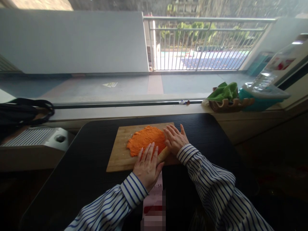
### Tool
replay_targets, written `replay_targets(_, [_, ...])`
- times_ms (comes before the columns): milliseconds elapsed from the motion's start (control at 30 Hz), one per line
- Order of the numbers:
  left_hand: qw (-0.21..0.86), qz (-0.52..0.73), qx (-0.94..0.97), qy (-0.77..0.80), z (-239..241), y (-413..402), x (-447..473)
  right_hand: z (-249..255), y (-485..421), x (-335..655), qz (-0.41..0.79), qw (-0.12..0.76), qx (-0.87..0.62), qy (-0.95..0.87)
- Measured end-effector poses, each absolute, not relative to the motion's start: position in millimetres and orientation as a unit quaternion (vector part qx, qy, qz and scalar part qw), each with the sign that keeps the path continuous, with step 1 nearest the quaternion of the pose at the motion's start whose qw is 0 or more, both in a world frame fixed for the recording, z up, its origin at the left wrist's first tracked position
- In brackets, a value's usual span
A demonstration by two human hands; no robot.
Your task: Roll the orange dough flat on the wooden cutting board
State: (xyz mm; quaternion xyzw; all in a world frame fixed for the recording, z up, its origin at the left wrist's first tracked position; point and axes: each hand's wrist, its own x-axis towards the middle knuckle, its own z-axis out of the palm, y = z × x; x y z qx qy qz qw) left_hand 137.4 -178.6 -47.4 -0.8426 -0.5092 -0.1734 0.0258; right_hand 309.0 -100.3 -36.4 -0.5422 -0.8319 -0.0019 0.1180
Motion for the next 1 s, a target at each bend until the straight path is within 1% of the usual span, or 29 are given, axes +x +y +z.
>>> replay_targets(133, [0.016, -0.168, -0.842, -0.512, -44, -176, 135, -36, -95, 305, -0.018, 0.096, -0.548, -0.831])
replay_targets(567, [0.016, -0.146, -0.827, -0.542, -45, -153, 117, -27, -73, 286, 0.021, 0.064, -0.565, -0.822])
replay_targets(833, [0.020, -0.143, -0.854, -0.499, -45, -171, 128, -29, -93, 300, 0.016, 0.048, -0.569, -0.821])
replay_targets(1000, [0.025, -0.131, -0.854, -0.503, -45, -164, 124, -29, -87, 295, 0.029, 0.032, -0.584, -0.811])
